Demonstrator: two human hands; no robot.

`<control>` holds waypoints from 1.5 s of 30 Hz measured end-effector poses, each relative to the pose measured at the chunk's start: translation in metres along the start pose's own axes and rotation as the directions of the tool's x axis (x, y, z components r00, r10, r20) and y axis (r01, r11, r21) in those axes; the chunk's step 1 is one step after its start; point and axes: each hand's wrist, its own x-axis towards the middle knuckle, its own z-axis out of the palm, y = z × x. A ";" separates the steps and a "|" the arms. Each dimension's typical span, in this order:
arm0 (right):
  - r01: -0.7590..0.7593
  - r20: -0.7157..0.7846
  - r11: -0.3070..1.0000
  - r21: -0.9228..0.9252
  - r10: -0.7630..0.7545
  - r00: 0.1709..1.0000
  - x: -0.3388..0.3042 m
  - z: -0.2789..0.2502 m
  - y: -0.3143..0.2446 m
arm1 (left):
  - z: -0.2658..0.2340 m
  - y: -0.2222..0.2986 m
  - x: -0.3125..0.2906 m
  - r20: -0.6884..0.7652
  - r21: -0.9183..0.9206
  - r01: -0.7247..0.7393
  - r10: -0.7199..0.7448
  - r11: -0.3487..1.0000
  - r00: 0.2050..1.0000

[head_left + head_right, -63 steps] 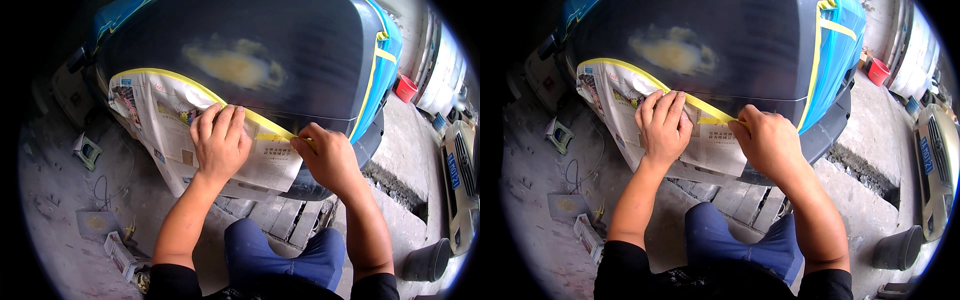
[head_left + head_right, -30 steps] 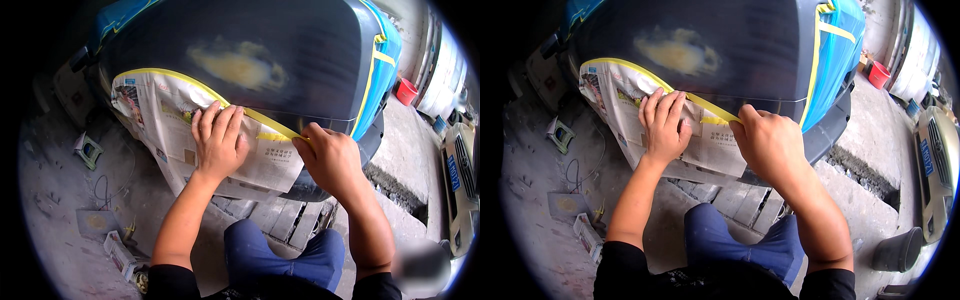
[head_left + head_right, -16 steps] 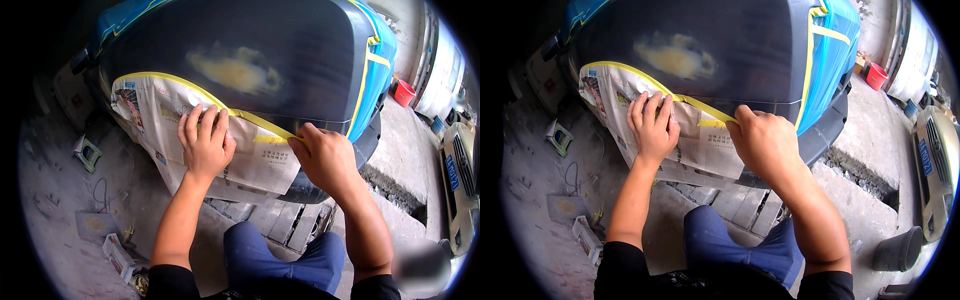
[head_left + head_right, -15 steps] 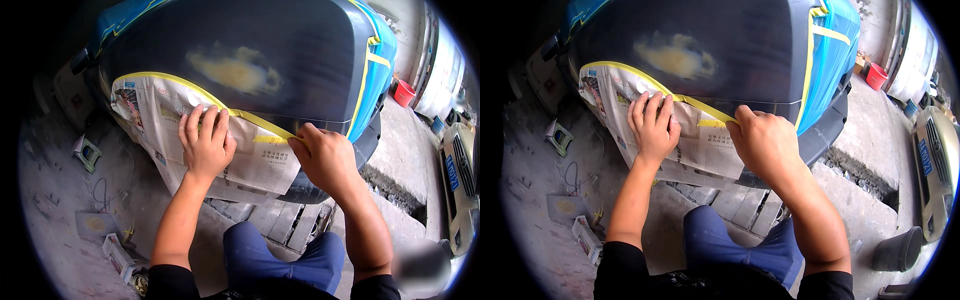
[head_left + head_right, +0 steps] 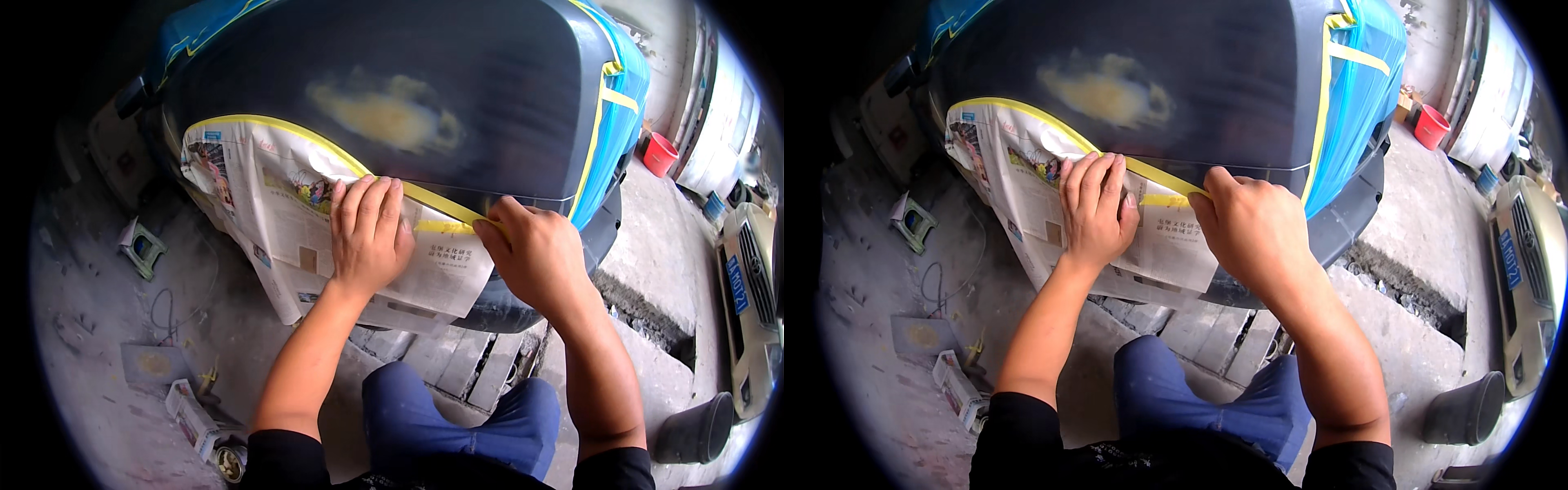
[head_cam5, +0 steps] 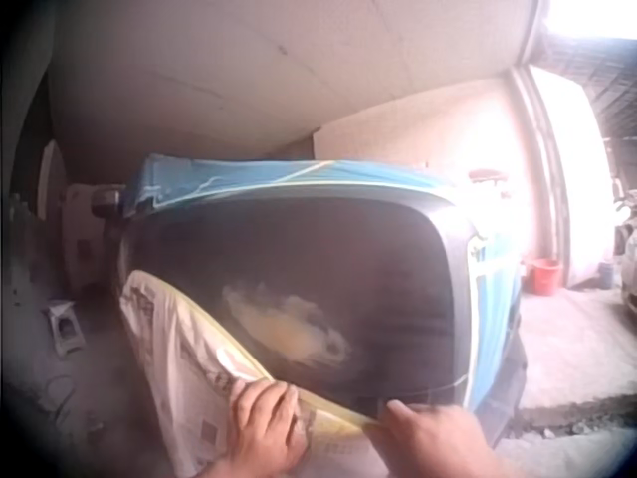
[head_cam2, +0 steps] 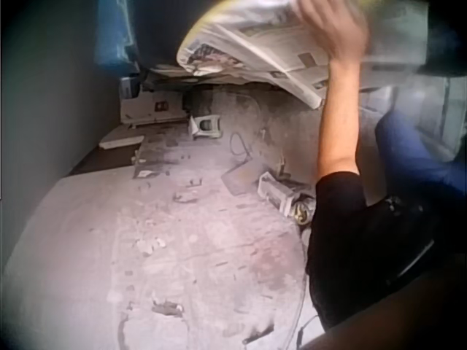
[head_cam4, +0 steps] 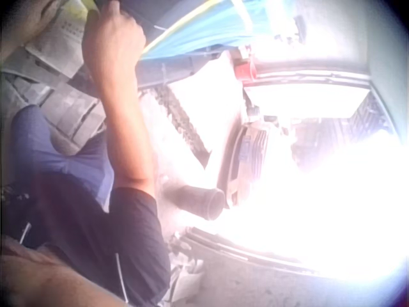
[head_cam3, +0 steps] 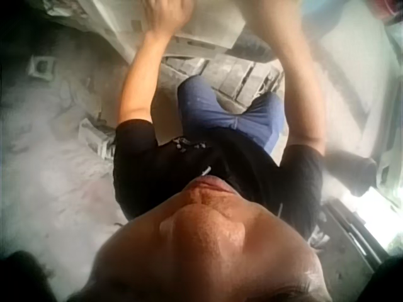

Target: The person applies yellow masking tape and newspaper to the wheel arch and lower body of a car to protect areas from paint. They smooth the newspaper and tape along the contours of the vehicle.

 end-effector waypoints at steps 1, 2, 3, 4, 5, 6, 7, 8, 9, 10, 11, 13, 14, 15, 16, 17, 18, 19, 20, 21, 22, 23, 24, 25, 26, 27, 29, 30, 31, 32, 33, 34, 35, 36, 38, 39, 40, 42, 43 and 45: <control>0.002 0.006 1.000 -0.005 -0.002 1.000 0.000 -0.001 0.000 | 0.000 0.002 -0.001 -0.003 0.021 0.000 0.000 1.000 1.000; 0.005 0.011 1.000 -0.010 -0.005 1.000 -0.001 -0.002 -0.001 | 0.001 0.004 -0.002 -0.008 0.026 0.018 -0.018 0.999 1.000; 0.033 0.004 0.999 -0.013 -0.033 0.999 -0.002 -0.004 -0.003 | 0.003 0.008 -0.002 -0.013 0.031 0.037 -0.036 0.999 0.999; 0.062 -0.004 0.998 -0.013 -0.062 0.998 -0.004 -0.005 -0.007 | 0.005 0.010 -0.004 -0.016 0.040 0.055 -0.054 0.998 0.998; 0.092 -0.012 0.996 -0.012 -0.092 0.996 -0.006 -0.006 -0.011 | 0.005 0.012 -0.005 -0.013 0.043 0.069 -0.069 0.997 0.998; 0.161 -0.014 0.986 -0.048 -0.162 0.987 -0.008 -0.005 -0.016 | 0.006 0.013 -0.006 -0.010 0.047 0.084 -0.084 0.995 0.996; 0.239 0.001 0.968 -0.077 -0.239 0.971 -0.011 -0.006 -0.021 | 0.007 0.015 -0.006 -0.012 0.046 0.099 -0.099 0.994 0.995; 0.315 0.019 0.943 -0.105 -0.315 0.949 -0.014 -0.006 -0.026 | 0.009 0.017 -0.006 -0.028 0.053 0.108 -0.106 0.993 0.994; 0.358 0.028 0.922 -0.148 -0.358 0.933 -0.017 -0.006 -0.032 | 0.010 0.018 -0.006 -0.044 0.061 0.116 -0.113 0.991 0.993; 0.412 0.021 0.891 -0.191 -0.416 0.909 -0.016 -0.007 -0.034 | 0.012 0.019 -0.007 -0.059 0.068 0.124 -0.120 0.990 0.991; 0.399 0.014 0.894 -0.204 -0.405 0.914 -0.016 -0.009 -0.034 | 0.013 0.021 -0.007 -0.052 0.077 0.133 -0.129 0.988 0.990; 0.359 0.019 0.904 -0.233 -0.365 0.931 -0.012 -0.016 -0.032 | 0.014 0.026 -0.007 -0.037 0.089 0.153 -0.150 0.984 0.988; 0.332 0.031 0.910 -0.249 -0.335 0.942 -0.008 -0.020 -0.030 | 0.015 0.028 -0.008 -0.027 0.098 0.162 -0.160 0.982 0.987; 0.303 0.042 0.917 -0.259 -0.302 0.952 -0.005 -0.020 -0.026 | 0.016 0.030 -0.010 -0.001 0.114 0.176 -0.177 0.978 0.984; 0.292 0.034 0.912 -0.286 -0.295 0.955 -0.001 -0.023 -0.024 | 0.017 0.034 -0.009 -0.006 0.110 0.195 -0.195 0.975 0.981; 0.258 0.042 0.924 -0.282 -0.257 0.966 0.002 -0.026 -0.024 | 0.018 0.039 -0.008 -0.010 0.106 0.213 -0.213 0.971 0.977; 0.223 0.050 0.935 -0.277 -0.217 0.975 0.004 -0.028 -0.023 | 0.019 0.042 -0.007 -0.013 0.103 0.232 -0.232 0.967 0.973; 0.205 0.045 0.940 -0.273 -0.200 0.979 0.008 -0.029 -0.022 | 0.019 0.043 -0.007 -0.018 0.091 0.240 -0.240 0.966 0.971; 0.187 0.039 0.945 -0.268 -0.184 0.982 0.011 -0.030 -0.020 | 0.018 0.043 -0.007 -0.018 0.081 0.237 -0.236 0.968 0.972; 0.170 0.034 0.950 -0.263 -0.167 0.985 0.013 -0.031 -0.020 | 0.016 0.042 -0.007 -0.018 0.071 0.234 -0.233 0.970 0.972; 0.146 0.043 0.953 -0.266 -0.140 0.989 0.014 -0.031 -0.020 | 0.016 0.041 -0.008 -0.015 0.062 0.231 -0.231 0.971 0.973; 0.122 0.052 0.955 -0.269 -0.113 0.992 0.015 -0.031 -0.020 | 0.016 0.037 -0.009 -0.007 0.055 0.208 -0.208 0.977 0.978; 0.099 0.061 0.957 -0.273 -0.086 0.994 0.016 -0.032 -0.020 | 0.015 0.032 -0.011 0.000 0.049 0.185 -0.185 0.982 0.983; 0.089 0.061 0.958 -0.274 -0.075 0.995 0.016 -0.032 -0.020 | 0.014 0.028 -0.012 0.009 0.045 0.159 -0.160 0.986 0.987; 0.078 0.061 0.958 -0.275 -0.064 0.996 0.016 -0.032 -0.020 | 0.013 0.026 -0.012 0.003 0.045 0.151 -0.152 0.987 0.988; 0.068 0.061 0.959 -0.276 -0.053 0.997 0.017 -0.032 -0.021 | 0.012 0.025 -0.011 -0.003 0.046 0.144 -0.144 0.989 0.990; 0.111 0.058 0.953 -0.280 -0.099 0.993 0.015 -0.032 -0.020 | 0.011 0.023 -0.011 -0.012 0.049 0.133 -0.133 0.990 0.991; 0.133 0.056 0.950 -0.283 -0.122 0.991 0.014 -0.032 -0.020 | 0.011 0.023 -0.011 -0.018 0.053 0.130 -0.130 0.990 0.991; 0.150 0.050 0.948 -0.281 -0.141 0.989 0.013 -0.031 -0.020 | 0.011 0.023 -0.011 -0.025 0.057 0.127 -0.126 0.990 0.992; 0.166 0.043 0.946 -0.279 -0.161 0.986 0.011 -0.031 -0.021 | 0.011 0.022 -0.010 -0.031 0.063 0.122 -0.121 0.990 0.992; 0.183 0.036 0.943 -0.277 -0.180 0.983 0.009 -0.030 -0.022 | 0.011 0.020 -0.010 -0.037 0.069 0.118 -0.116 0.991 0.993; 0.206 0.045 0.939 -0.276 -0.202 0.978 0.007 -0.030 -0.025 | 0.012 0.019 -0.012 -0.039 0.076 0.112 -0.110 0.991 0.993; 0.229 0.053 0.934 -0.275 -0.223 0.973 0.004 -0.029 -0.029 | 0.012 0.018 -0.012 -0.039 0.077 0.109 -0.106 0.991 0.994; 0.253 0.062 0.928 -0.272 -0.245 0.967 0.001 -0.028 -0.032 | 0.011 0.016 -0.013 -0.040 0.079 0.106 -0.103 0.991 0.994; 0.320 0.066 0.905 -0.280 -0.314 0.947 -0.003 -0.027 -0.034 | 0.010 0.015 -0.011 -0.046 0.067 0.093 -0.090 0.993 0.995; 0.324 0.076 0.906 -0.271 -0.316 0.946 -0.005 -0.027 -0.036 | 0.009 0.012 -0.010 -0.046 0.058 0.082 -0.080 0.995 0.996; 0.330 0.087 0.907 -0.263 -0.318 0.944 -0.008 -0.026 -0.037 | 0.008 0.010 -0.010 -0.048 0.050 0.072 -0.070 0.996 0.996; 0.292 0.043 0.935 -0.201 -0.289 0.956 -0.014 -0.018 -0.035 | 0.004 0.005 -0.009 -0.034 0.013 0.053 -0.053 0.998 0.998; 0.272 0.023 0.947 -0.173 -0.272 0.962 -0.017 -0.014 -0.034 | 0.003 0.003 -0.008 -0.028 -0.001 0.044 -0.044 0.999 0.999; 0.177 0.005 0.977 -0.116 -0.178 0.984 -0.023 -0.007 -0.035 | 0.004 0.002 -0.007 -0.022 -0.027 0.030 -0.030 0.999 0.999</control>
